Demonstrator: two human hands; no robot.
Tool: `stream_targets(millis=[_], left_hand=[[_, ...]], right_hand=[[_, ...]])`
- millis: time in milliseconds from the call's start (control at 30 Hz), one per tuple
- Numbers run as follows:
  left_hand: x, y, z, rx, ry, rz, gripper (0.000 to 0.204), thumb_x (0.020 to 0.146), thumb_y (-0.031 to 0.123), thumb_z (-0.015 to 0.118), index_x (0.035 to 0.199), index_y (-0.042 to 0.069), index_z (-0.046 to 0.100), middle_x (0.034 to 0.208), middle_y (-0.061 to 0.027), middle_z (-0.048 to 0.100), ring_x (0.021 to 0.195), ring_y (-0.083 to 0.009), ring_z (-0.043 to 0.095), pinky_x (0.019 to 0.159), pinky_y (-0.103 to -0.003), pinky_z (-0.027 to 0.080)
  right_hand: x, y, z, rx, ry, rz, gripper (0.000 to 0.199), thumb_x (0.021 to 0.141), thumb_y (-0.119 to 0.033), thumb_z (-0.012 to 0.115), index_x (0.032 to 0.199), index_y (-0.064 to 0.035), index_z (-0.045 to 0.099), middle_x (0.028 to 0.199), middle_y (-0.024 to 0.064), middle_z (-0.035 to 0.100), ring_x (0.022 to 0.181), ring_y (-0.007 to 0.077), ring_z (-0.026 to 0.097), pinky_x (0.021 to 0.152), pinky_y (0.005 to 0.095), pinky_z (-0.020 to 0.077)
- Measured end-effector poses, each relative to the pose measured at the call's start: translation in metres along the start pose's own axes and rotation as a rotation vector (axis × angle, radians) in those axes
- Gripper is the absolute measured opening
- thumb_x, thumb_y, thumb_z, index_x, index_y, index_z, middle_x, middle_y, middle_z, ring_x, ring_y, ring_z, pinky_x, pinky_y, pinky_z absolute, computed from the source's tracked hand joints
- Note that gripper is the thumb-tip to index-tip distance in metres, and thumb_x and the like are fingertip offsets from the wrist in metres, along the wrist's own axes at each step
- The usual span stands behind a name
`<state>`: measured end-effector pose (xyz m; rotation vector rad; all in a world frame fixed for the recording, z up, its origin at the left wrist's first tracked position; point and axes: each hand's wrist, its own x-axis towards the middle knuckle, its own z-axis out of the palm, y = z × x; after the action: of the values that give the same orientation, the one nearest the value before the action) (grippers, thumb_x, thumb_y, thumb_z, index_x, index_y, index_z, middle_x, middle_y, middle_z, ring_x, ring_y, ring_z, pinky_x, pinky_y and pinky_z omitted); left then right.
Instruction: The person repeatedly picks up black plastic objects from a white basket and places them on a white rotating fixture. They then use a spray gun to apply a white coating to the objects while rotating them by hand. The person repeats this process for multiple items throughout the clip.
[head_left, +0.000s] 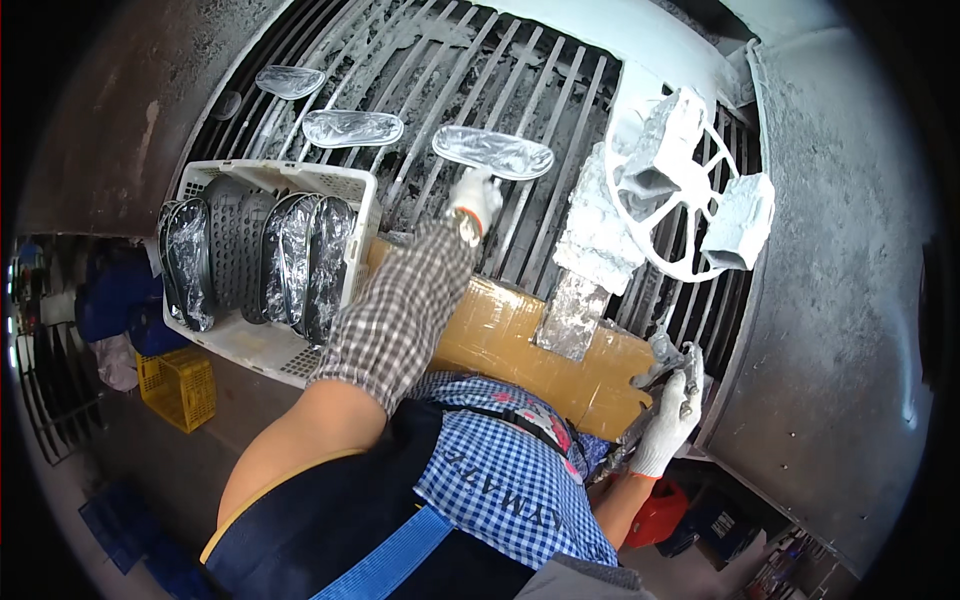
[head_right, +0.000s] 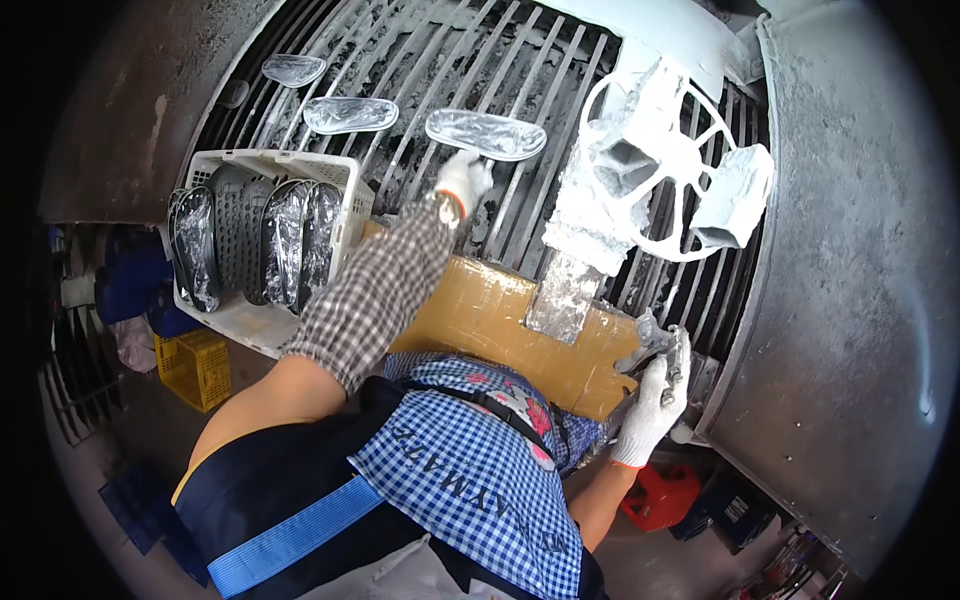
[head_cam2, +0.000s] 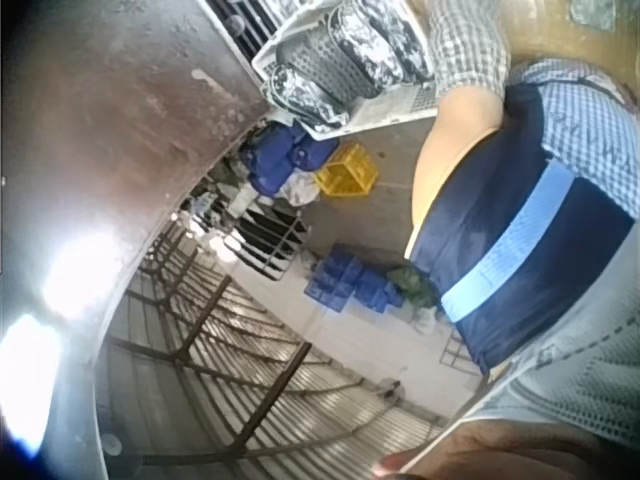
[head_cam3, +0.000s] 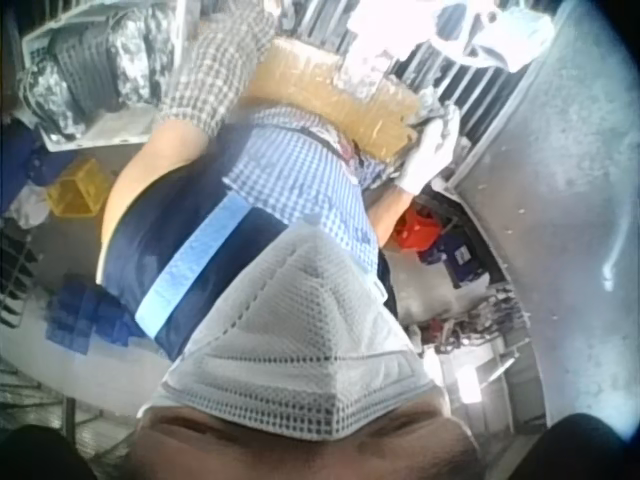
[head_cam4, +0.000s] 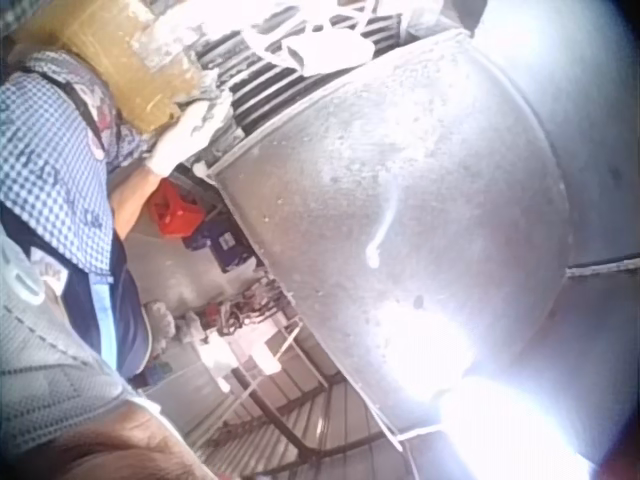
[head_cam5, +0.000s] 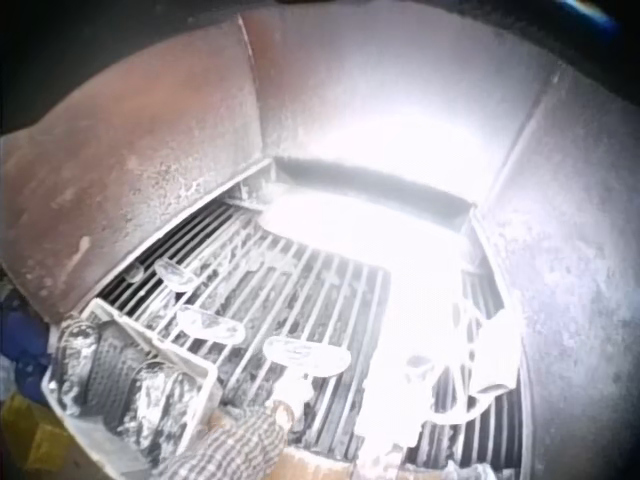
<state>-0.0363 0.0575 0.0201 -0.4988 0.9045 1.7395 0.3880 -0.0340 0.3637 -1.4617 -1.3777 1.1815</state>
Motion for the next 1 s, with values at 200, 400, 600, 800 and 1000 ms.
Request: stream_targets(millis=[200,400,600,800,1000], left_hand=[[-0.176,-0.028,0.049,0.569,-0.185,-0.083,0.023,0.096,0.021,0.079,0.111,0.007,0.068,0.090,-0.0012,0.066,0.077,-0.0134,0.064,0.071,-0.029,0.057],[-0.281,0.044,0.062,0.758,-0.494,0.130,0.025,0.101,0.019,0.075,0.118,0.002,0.071,0.099,-0.0033,0.075,0.083,-0.0110,0.070,0.073,-0.028,0.057],[-0.333,0.163,0.032,0.881,-0.213,0.500,0.027,0.100,0.024,0.076,0.116,0.002,0.074,0.098,-0.0062,0.078,0.086,-0.0128,0.072,0.074,-0.029,0.057],[-0.304,0.217,-0.019,1.810,0.572,0.841,0.061,0.088,0.041,0.077,0.132,0.002,0.066,0.127,-0.0215,0.072,0.117,-0.0350,0.071,0.103,-0.044,0.055],[-0.257,0.207,-0.040,2.105,0.558,0.738,0.068,0.083,0.036,0.079,0.138,0.001,0.059,0.128,-0.0228,0.071,0.121,-0.0397,0.068,0.106,-0.048,0.053]], right_hand=[[-0.002,0.010,0.000,-0.074,0.054,-0.005,0.052,0.109,-0.009,0.053,0.158,0.0076,0.047,0.151,0.0156,0.061,0.130,0.0217,0.061,0.111,0.0349,0.0479],[0.007,0.032,-0.005,-0.052,0.006,0.010,0.050,0.111,-0.008,0.049,0.158,0.0065,0.047,0.153,0.0163,0.059,0.128,0.0208,0.062,0.109,0.0342,0.0488],[0.004,0.022,0.015,-0.062,-0.049,0.008,0.050,0.111,-0.011,0.051,0.159,0.0048,0.048,0.150,0.0159,0.061,0.126,0.0203,0.062,0.107,0.0328,0.0491],[0.004,0.026,0.021,-0.047,-0.060,-0.053,0.050,0.113,-0.014,0.051,0.160,0.0029,0.048,0.137,0.0139,0.067,0.113,0.0162,0.065,0.097,0.0309,0.0521],[0.004,0.040,0.012,-0.031,-0.059,-0.070,0.049,0.113,-0.013,0.050,0.160,0.0017,0.046,0.116,0.0121,0.073,0.089,0.0128,0.067,0.080,0.0269,0.0542]])
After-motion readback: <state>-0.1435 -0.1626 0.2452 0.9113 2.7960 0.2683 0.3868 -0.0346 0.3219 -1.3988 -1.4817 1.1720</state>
